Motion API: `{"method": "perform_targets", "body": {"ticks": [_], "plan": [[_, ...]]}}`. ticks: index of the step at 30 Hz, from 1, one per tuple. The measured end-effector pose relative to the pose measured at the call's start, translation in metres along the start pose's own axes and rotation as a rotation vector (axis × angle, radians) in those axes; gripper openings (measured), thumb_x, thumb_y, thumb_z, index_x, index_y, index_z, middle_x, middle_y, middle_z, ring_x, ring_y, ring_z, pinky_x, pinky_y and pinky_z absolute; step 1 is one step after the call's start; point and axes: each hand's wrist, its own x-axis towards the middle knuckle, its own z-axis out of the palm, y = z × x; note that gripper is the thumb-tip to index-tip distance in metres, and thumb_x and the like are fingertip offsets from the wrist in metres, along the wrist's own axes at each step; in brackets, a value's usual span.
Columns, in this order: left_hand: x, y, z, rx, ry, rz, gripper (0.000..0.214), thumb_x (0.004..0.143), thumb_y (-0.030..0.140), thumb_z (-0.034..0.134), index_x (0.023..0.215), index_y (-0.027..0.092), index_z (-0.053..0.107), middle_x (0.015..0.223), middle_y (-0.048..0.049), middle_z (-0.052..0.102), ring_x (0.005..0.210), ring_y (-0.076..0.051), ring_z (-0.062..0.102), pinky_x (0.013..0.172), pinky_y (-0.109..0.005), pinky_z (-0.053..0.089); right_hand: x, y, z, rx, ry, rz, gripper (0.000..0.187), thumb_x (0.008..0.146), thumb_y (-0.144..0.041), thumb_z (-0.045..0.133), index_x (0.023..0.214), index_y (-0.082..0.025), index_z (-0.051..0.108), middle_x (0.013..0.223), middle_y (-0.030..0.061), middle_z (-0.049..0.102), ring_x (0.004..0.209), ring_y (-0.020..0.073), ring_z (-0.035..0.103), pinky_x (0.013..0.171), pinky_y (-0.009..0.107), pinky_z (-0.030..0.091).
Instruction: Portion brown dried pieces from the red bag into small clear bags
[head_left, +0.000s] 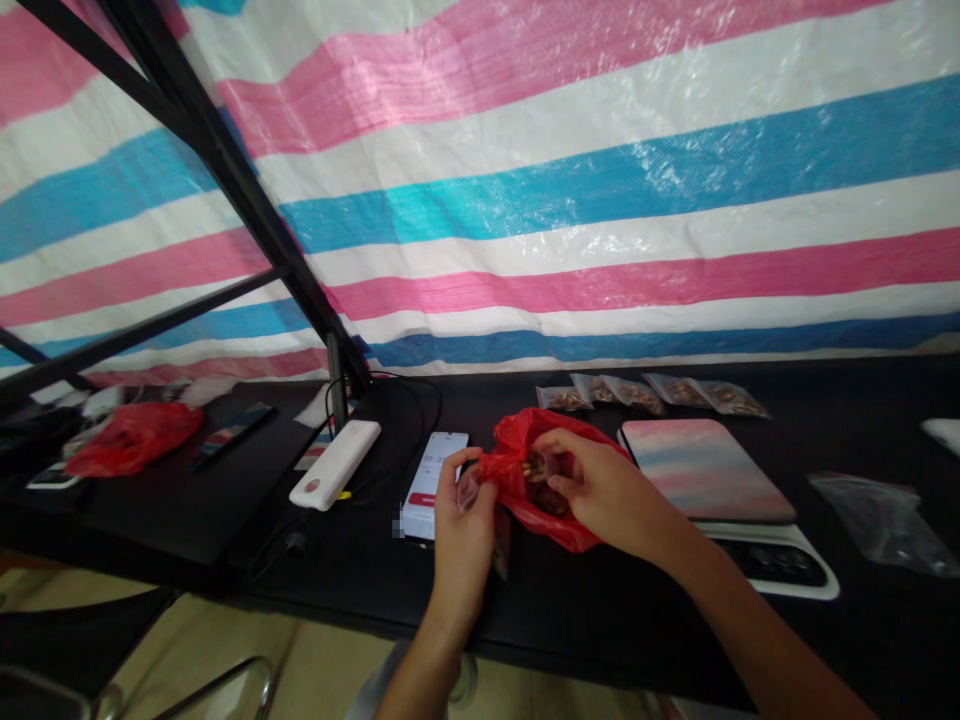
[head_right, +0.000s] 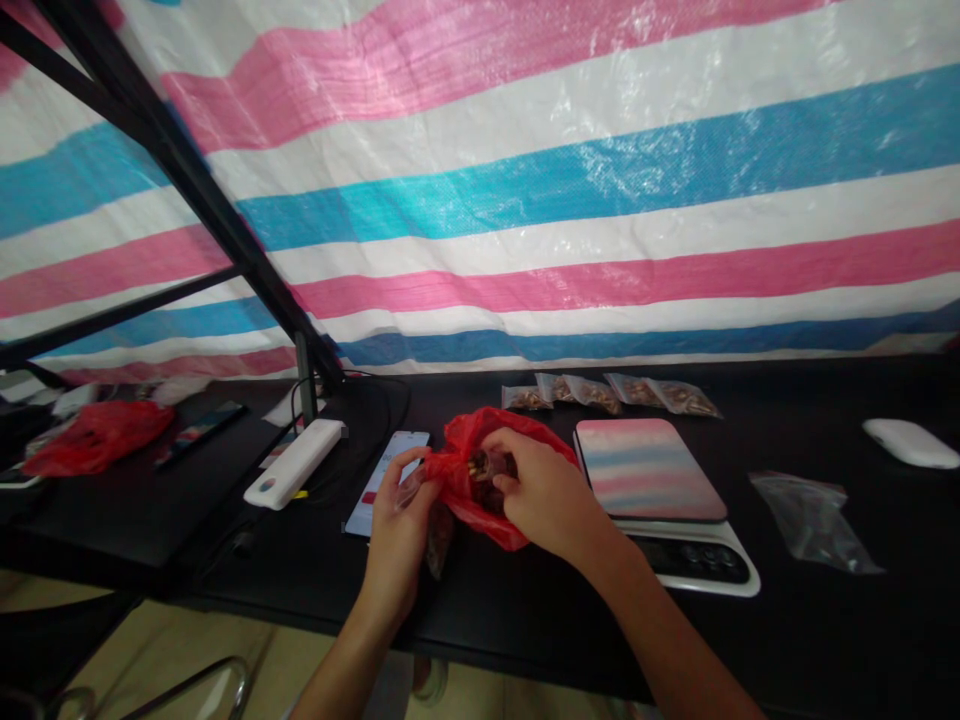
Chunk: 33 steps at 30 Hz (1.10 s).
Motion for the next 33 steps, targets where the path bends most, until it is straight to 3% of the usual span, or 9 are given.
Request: {"method": "perform_targets", "body": {"ticks": [4, 11, 16, 20, 27, 33], "plan": [[0.001, -0.002, 0.000, 0.006, -0.006, 0.066, 0.043, 0.070, 0.024, 0.075, 0.108, 0.022, 0.054, 0.087, -0.0004, 0.073, 0.076, -0.015, 0.070, 0.068, -0.023, 0.050, 0.001, 0.001, -0.004, 0.033, 0.016, -0.003, 0.040, 0.083, -0.005, 0.057, 0.117, -0.024, 0.066, 0.112, 0.0035, 0.076, 0.102, 0.0193, 0.069, 0.095, 0.033, 0.047], [0.006, -0.011, -0.001, 0.075, 0.016, 0.214, 0.041, 0.079, 0.025, 0.072, 0.112, 0.022, 0.050, 0.086, 0.0005, 0.068, 0.082, -0.016, 0.067, 0.080, -0.029, 0.051, 0.002, 0.001, -0.019, 0.103, 0.053, -0.008, 0.034, 0.084, -0.010, 0.056, 0.115, -0.019, 0.064, 0.105, 0.0049, 0.074, 0.092, 0.0189, 0.068, 0.085, 0.032, 0.050], [0.004, -0.014, 0.000, 0.204, 0.031, 0.326, 0.039, 0.086, 0.024, 0.069, 0.118, 0.023, 0.049, 0.086, 0.0016, 0.065, 0.077, -0.015, 0.062, 0.075, -0.027, 0.046, 0.000, 0.003, -0.029, 0.109, 0.057, -0.078, 0.034, 0.083, -0.016, 0.057, 0.116, -0.020, 0.065, 0.101, 0.0040, 0.074, 0.076, 0.0177, 0.065, 0.076, 0.031, 0.050], [-0.001, -0.016, 0.001, 0.299, -0.010, 0.350, 0.040, 0.089, 0.025, 0.068, 0.124, 0.024, 0.048, 0.089, 0.0009, 0.065, 0.075, -0.015, 0.060, 0.074, -0.028, 0.046, -0.006, -0.015, -0.031, 0.121, 0.036, -0.122, 0.031, 0.084, -0.018, 0.059, 0.113, -0.022, 0.067, 0.103, 0.0038, 0.074, 0.084, 0.0187, 0.066, 0.081, 0.032, 0.051], [-0.004, -0.022, -0.001, 0.317, -0.064, 0.352, 0.055, 0.084, 0.021, 0.072, 0.133, 0.025, 0.049, 0.101, -0.0033, 0.069, 0.090, -0.019, 0.068, 0.083, -0.031, 0.049, -0.015, -0.036, -0.013, 0.058, 0.003, -0.177, 0.035, 0.086, -0.010, 0.057, 0.117, -0.025, 0.068, 0.103, 0.0026, 0.073, 0.096, 0.0191, 0.067, 0.088, 0.032, 0.050], [-0.006, -0.022, -0.005, 0.402, -0.136, 0.308, 0.075, 0.081, 0.011, 0.070, 0.148, 0.026, 0.041, 0.116, -0.0086, 0.071, 0.101, -0.024, 0.071, 0.089, -0.034, 0.053, -0.016, -0.041, 0.008, -0.288, -0.009, -0.329, 0.041, 0.086, -0.001, 0.052, 0.118, -0.022, 0.069, 0.119, 0.0087, 0.068, 0.112, 0.0261, 0.061, 0.100, 0.045, 0.047]]}}
